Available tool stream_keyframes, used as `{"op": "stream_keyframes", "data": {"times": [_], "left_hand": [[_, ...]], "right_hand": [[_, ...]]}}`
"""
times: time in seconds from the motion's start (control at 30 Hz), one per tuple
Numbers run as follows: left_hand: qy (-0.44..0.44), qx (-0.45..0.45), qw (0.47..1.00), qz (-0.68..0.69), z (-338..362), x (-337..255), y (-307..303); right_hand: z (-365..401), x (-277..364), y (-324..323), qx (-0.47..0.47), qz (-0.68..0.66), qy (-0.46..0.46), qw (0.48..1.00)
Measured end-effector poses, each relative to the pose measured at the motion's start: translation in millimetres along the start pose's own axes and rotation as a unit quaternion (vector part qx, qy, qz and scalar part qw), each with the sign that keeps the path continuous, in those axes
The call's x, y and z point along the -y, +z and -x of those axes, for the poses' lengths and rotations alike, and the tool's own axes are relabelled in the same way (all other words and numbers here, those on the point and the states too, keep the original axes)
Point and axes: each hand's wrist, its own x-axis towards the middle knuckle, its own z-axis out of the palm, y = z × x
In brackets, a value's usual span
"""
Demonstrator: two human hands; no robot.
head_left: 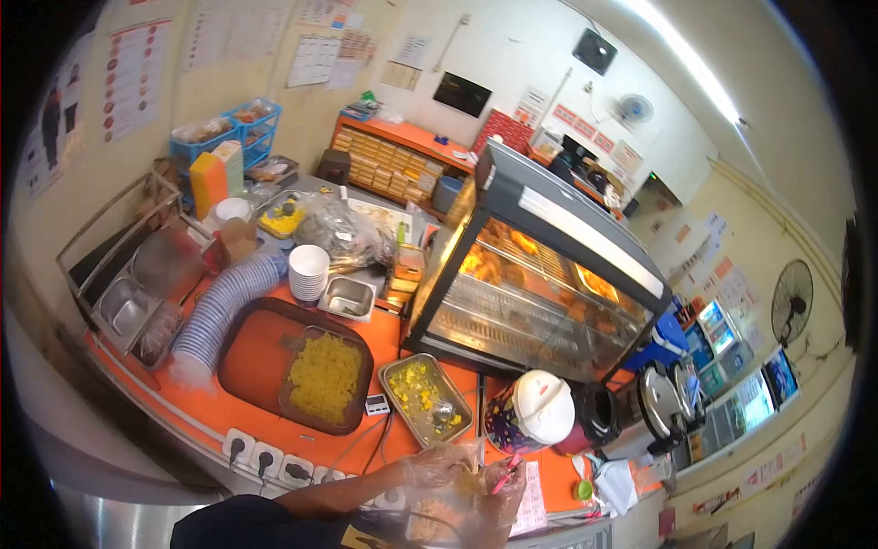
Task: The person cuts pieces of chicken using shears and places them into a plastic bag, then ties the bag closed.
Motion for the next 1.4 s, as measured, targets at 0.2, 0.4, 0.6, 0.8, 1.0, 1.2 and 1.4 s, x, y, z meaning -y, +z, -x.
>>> {"op": "stream_keyframes", "data": {"times": [0.2, 0.4, 0.6, 0.8, 1.0, 1.2, 1.4], "left_hand": [[0.091, -0.163, 0.973, 0.132, 6.3, 54.2, -2.0], [0.089, -0.252, 0.95, 0.163, 10.5, 49.3, -24.8], [0.067, -0.329, 0.932, 0.138, -1.8, 35.7, -43.2], [0.054, -0.367, 0.919, 0.135, 8.6, -0.4, -78.0], [-0.003, -0.392, 0.919, 0.025, 19.2, -27.3, -104.4], [0.028, -0.288, 0.938, -0.192, 35.1, -53.2, -105.9], [0.023, -0.346, 0.927, -0.145, 39.7, -60.9, -95.0]], "right_hand": [[-33.7, -35.1, -4.4, 0.023, -0.067, 0.165, 0.984], [-59.6, -55.1, 32.9, 0.123, 0.001, 0.051, 0.991], [-78.5, -71.0, 45.5, 0.003, 0.073, 0.169, 0.983], [-76.9, -88.9, 18.4, 0.108, 0.102, 0.13, 0.98], [-72.3, -84.5, 39.7, 0.068, 0.16, 0.04, 0.984], [-35.1, -54.8, 91.2, 0.065, 0.145, 0.064, 0.985], [-25.3, -66.4, 71.2, 0.075, 0.098, 0.058, 0.991]]}}
